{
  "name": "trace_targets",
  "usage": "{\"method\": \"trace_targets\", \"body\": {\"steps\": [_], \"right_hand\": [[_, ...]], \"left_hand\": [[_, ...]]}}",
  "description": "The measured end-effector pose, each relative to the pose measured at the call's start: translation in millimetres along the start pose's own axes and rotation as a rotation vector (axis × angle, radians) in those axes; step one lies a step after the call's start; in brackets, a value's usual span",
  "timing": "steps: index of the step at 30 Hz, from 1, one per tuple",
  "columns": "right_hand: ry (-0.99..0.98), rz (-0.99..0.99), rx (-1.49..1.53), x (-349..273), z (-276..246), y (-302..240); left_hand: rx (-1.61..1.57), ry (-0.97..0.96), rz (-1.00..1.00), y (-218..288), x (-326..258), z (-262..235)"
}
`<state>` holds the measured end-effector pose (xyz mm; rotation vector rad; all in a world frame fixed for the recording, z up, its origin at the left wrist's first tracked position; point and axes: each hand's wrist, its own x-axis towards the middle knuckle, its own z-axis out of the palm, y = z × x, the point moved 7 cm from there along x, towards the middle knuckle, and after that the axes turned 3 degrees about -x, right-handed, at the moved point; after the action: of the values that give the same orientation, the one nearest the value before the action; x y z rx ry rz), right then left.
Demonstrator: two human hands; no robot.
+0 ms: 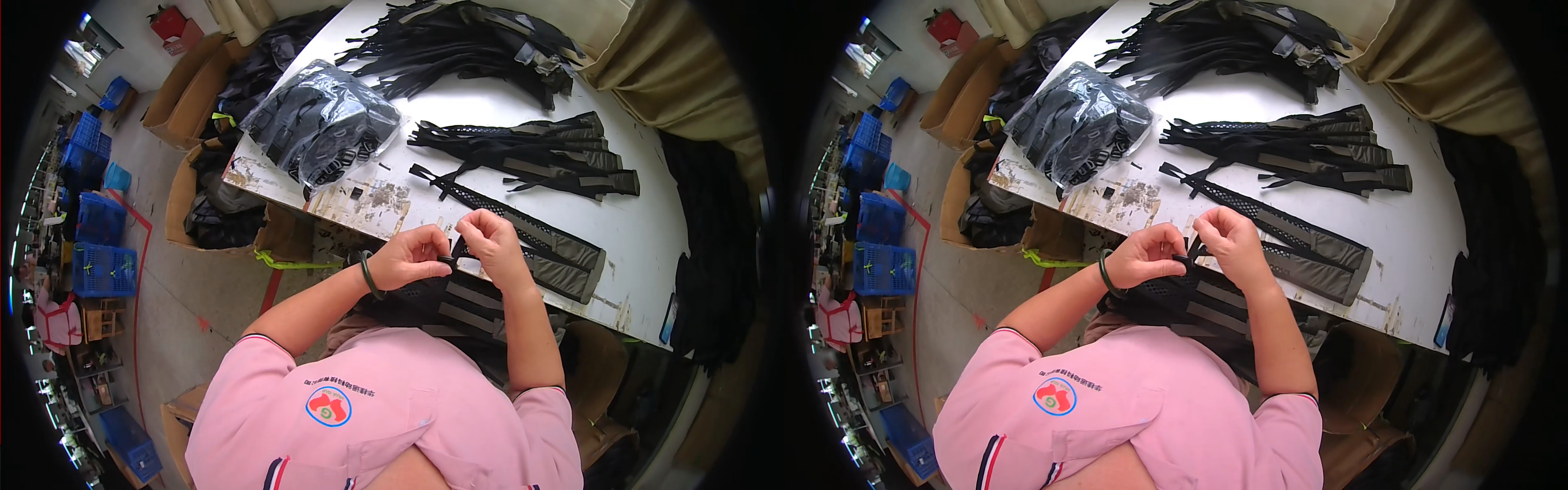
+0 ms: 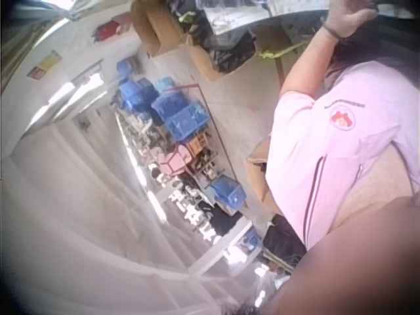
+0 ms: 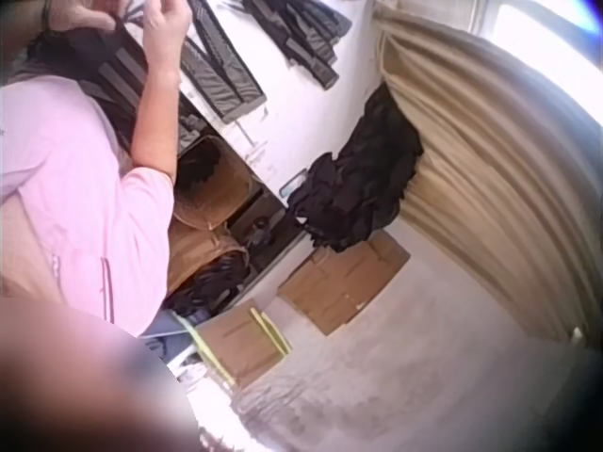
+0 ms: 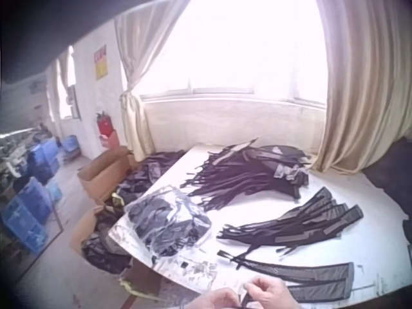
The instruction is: The person is assembling black fabric bags or straps, attaching small plastic clips or buckles to the fabric components on a workbench.
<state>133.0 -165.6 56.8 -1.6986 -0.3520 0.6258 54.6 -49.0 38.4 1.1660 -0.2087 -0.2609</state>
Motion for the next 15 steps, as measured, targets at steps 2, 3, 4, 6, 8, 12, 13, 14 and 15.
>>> {"method": "trace_targets", "body": {"steps": [2, 3, 4, 6, 8, 12, 13, 14, 15], "right_hand": [[0.076, 0.010, -0.004, 1, -26, 4], [0.123, 0.007, -0.073, 2, -40, 6], [0.128, 0.008, -0.073, 4, -49, 14], [0.128, -0.040, -0.256, 7, -58, 27], [0.083, -0.022, -0.165, 6, -44, 24], [-0.165, 0.044, 0.022, -5, 5, 4], [-0.245, 0.028, 0.003, -9, 18, -3], [-0.243, 0.028, 0.005, -8, 23, -1], [-0.270, 0.048, -0.019, -6, 29, 6]], "left_hand": [[-0.199, 0.019, -0.070, -4, -16, 0], [-0.398, 0.036, -0.141, -9, -24, 1], [-0.443, 0.075, -0.143, -14, -28, -3], [-0.447, 0.148, -0.127, -21, -32, -10], [-0.443, 0.205, -0.088, -22, -33, -17], [-0.191, 0.112, 0.018, -12, -25, -10], [-0.190, 0.110, 0.016, -15, -23, -9], [-0.113, 0.117, 0.050, -14, -22, -8], [-0.036, 0.124, 0.084, -12, -22, -8]]}}
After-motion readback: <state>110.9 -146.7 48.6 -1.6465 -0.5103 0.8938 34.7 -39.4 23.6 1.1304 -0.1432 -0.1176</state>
